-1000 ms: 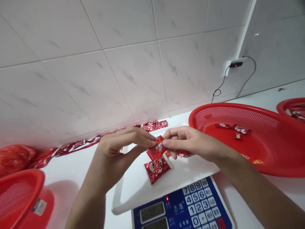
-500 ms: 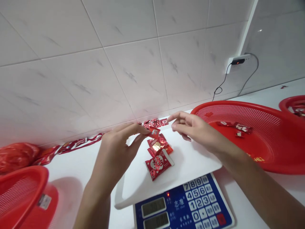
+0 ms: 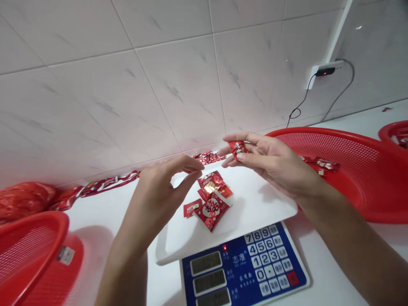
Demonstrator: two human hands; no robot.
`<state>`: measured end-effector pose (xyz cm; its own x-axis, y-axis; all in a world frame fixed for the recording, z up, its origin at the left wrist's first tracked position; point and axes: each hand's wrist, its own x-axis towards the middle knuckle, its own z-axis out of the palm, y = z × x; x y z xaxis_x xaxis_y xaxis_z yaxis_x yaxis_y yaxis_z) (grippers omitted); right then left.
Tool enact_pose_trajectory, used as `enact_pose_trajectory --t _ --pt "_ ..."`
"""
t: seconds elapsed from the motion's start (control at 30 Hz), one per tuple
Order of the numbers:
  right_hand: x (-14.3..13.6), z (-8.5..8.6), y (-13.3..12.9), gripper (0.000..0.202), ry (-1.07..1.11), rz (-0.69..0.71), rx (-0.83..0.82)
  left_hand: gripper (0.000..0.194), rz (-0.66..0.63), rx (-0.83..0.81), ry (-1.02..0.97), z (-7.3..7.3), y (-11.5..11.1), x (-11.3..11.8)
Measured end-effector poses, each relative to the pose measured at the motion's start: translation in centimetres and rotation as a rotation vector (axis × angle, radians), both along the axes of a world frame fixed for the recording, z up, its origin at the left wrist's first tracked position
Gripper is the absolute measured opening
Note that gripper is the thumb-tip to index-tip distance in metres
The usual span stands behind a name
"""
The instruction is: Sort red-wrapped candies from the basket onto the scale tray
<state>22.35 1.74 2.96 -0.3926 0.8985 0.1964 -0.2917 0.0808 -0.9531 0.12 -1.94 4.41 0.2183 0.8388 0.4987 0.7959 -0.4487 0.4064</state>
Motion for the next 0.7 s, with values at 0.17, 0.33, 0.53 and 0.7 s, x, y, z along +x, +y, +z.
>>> enact_pose_trajectory --t 0.17,0.33,0.53,0.7 --pt "0.21 -0.14 0.12 0.027 -0.035 -0.016 0.076 0.011 0.004 -0.001 -0.022 -0.05 -0.09 0.06" --pt "0.3 -0.18 0.25 0.028 -0.071 -0.008 0.111 0.011 -0.003 -0.004 -0.034 -0.21 -0.04 0.07" --pt "0.35 -0.36 0.41 0.028 -0.071 0.016 0.142 0.01 -0.005 0.01 -0.018 -0.21 0.01 0.22" --pt "0.22 -0.33 0.48 0.028 -0.043 0.034 0.143 0.01 -0.009 0.012 -0.01 -0.1 -0.04 0.25"
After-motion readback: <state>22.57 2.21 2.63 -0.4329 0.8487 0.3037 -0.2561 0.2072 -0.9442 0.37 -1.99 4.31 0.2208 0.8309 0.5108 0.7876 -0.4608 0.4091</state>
